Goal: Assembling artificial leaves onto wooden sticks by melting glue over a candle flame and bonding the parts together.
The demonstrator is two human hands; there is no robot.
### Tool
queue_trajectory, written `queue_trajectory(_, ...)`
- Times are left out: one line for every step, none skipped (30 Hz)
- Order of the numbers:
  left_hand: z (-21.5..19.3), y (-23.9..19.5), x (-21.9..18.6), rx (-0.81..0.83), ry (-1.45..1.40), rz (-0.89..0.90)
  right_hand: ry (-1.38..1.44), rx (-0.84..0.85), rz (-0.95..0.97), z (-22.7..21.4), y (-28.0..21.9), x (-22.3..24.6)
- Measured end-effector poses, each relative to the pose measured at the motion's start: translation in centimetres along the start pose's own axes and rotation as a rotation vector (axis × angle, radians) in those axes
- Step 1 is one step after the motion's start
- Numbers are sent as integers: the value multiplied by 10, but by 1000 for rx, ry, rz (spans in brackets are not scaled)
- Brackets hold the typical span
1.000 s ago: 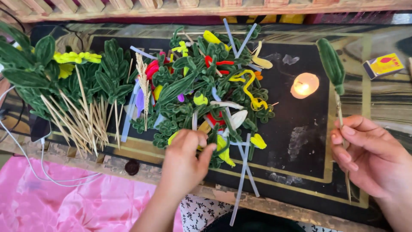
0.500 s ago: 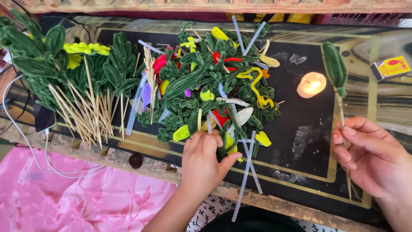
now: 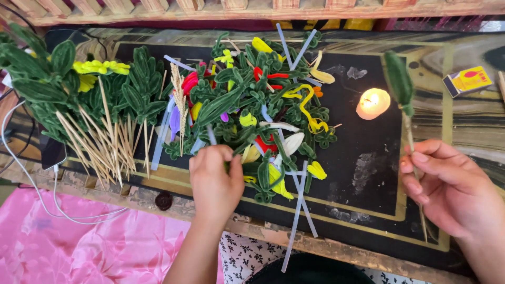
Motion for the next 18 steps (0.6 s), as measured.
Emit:
queue_trajectory(-5,5,-6,3,-2,2,1,-4,-1,1,0,-1)
queue_trajectory(-12,9,-10,-24,-144,-30,-121,-62,31,0,0,-2)
queue_trajectory(-18,14,-15,-48,-289,-61,-241,-123,64,-2,-2,-3)
queue_trajectory(-23,21,-24,-43,-294,-57,-240,-130,62,9,-2,-1)
queue_trajectory(-26,28,-36,-15,-376,11,-404,-162,79,18,-4,3)
queue_trajectory(-30,36,-49,13,-459,79,-568,-193,99,27,-5,6)
queue_trajectory(-27,45,-57,20,-469,87,-567,-206,95,31,-6,8)
queue_trajectory(-23,53,-74,106,-551,248,-624,-213,102,35,-8,10)
queue_trajectory(-20,59,-91,191,-630,407,-682,-216,110,40,-8,11)
queue_trajectory(-13,66,-101,194,-638,413,-682,-226,107,34,-9,10)
queue_trajectory(-6,72,-114,250,-647,487,-678,-207,87,30,-8,8)
queue_trajectory(1,76,-127,306,-654,562,-674,-189,67,27,-7,6)
queue_trajectory(5,82,-134,306,-656,565,-674,-191,65,27,-8,7)
queue_trajectory(10,86,-143,325,-618,626,-713,-194,46,28,-8,9)
queue_trajectory(15,89,-153,347,-581,685,-753,-198,30,28,-9,11)
queue_trajectory(20,91,-156,349,-584,686,-753,-202,31,29,-8,13)
queue_trajectory(28,92,-160,383,-548,711,-792,-221,47,29,-8,14)
queue_trajectory(35,93,-163,416,-513,737,-830,-241,64,30,-7,15)
Point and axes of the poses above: each hand's wrist, its own y-axis towards the middle knuckle, its own z-axis out of the palm, x = y × z, the point moved 5 cm from there along y, towards the middle knuckle, and after that the axes turned 4 degrees about x, right-handed, at the moved point
